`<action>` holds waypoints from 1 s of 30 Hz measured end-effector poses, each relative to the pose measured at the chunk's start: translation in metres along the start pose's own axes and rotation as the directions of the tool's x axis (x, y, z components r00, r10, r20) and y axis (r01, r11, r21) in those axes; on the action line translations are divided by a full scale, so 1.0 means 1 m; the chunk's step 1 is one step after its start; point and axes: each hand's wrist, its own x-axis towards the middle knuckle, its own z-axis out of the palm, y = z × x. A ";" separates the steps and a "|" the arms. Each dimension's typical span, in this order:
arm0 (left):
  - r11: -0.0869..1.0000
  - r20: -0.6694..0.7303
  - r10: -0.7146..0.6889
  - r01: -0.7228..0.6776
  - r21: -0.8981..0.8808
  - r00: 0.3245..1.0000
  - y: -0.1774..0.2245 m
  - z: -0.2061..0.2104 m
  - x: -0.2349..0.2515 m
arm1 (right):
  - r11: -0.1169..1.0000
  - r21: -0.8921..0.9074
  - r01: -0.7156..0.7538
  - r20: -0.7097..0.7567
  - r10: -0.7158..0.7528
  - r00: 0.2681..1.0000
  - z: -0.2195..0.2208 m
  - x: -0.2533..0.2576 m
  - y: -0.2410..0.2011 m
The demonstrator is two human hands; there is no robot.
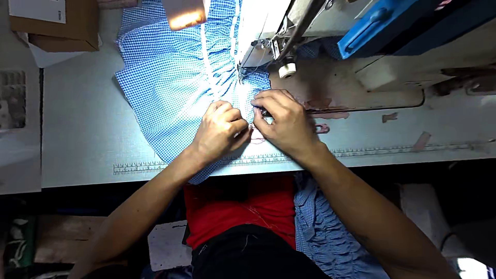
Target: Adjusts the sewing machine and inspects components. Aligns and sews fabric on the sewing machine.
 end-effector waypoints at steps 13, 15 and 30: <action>0.999 0.013 -0.052 0.052 0.015 0.999 -0.012 -0.002 0.008 | 0.997 -0.079 -0.019 0.052 0.023 0.998 0.000 0.013 0.008; 0.998 0.018 -0.054 0.054 0.014 0.998 -0.020 -0.003 0.015 | 0.996 -0.088 -0.024 0.064 0.029 0.998 0.002 0.020 0.013; 0.998 0.129 -0.028 0.021 0.057 0.991 -0.064 -0.012 0.037 | 0.981 -0.134 -0.144 -0.025 0.142 0.990 0.022 0.059 0.036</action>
